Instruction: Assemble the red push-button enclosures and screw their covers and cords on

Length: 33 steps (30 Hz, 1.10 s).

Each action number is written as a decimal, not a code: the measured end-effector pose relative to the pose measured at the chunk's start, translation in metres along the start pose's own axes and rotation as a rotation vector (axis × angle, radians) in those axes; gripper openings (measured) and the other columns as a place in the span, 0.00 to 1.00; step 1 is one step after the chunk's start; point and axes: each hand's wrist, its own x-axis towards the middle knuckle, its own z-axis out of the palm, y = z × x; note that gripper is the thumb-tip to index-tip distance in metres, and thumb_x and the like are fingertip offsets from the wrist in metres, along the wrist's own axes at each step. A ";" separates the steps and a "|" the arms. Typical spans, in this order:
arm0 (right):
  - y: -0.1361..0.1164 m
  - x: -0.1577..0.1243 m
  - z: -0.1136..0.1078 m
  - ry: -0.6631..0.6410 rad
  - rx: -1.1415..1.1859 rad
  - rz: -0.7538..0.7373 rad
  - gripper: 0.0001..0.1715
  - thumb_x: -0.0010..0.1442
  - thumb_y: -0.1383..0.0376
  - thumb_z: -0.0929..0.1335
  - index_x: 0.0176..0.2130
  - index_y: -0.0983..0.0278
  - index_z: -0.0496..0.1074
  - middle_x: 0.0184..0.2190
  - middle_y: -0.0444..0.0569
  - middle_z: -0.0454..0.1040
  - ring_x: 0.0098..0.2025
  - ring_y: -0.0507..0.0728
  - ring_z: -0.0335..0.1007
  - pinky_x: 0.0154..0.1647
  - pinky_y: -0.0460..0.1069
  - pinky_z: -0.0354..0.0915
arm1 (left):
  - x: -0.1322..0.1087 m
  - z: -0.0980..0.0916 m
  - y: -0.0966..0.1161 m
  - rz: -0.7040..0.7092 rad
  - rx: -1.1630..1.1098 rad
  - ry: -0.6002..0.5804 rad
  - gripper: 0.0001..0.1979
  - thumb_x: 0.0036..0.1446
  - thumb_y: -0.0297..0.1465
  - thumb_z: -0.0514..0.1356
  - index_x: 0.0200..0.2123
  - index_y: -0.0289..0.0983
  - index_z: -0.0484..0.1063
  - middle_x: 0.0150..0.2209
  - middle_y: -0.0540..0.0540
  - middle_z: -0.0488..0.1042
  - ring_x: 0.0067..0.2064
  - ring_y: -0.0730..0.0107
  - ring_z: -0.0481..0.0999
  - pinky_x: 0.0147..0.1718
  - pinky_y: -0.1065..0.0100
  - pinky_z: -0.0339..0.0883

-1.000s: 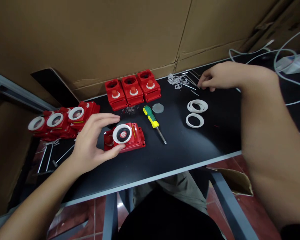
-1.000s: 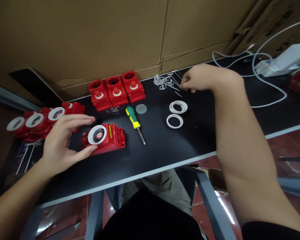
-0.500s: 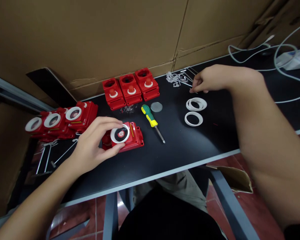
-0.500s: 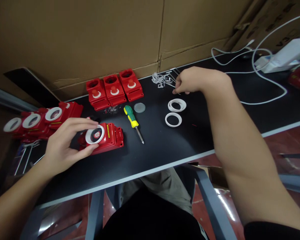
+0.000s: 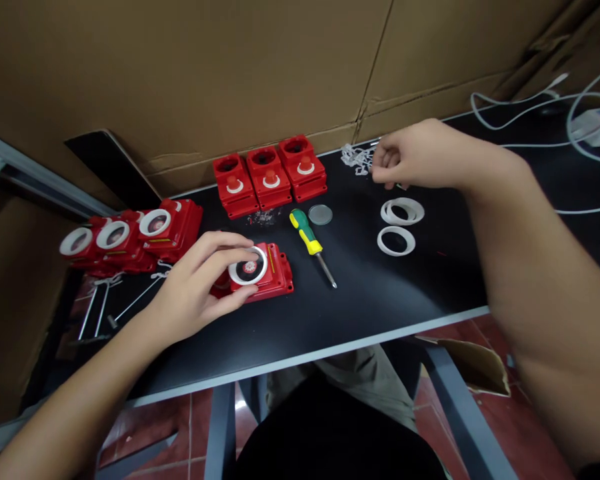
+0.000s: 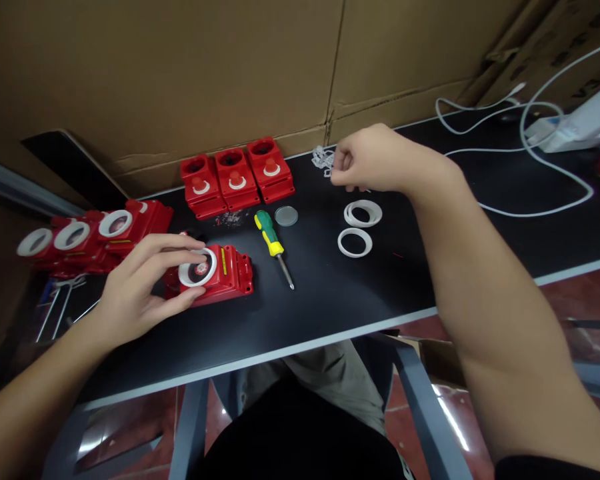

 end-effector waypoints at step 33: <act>-0.088 -0.054 0.078 -0.198 0.551 -0.837 0.04 0.69 0.65 0.75 0.39 0.64 0.80 0.37 0.44 0.81 0.34 0.47 0.75 0.36 0.45 0.70 | 0.016 0.010 0.010 -0.377 -0.162 -0.145 0.24 0.65 0.45 0.75 0.58 0.42 0.76 0.53 0.45 0.83 0.50 0.55 0.84 0.57 0.55 0.77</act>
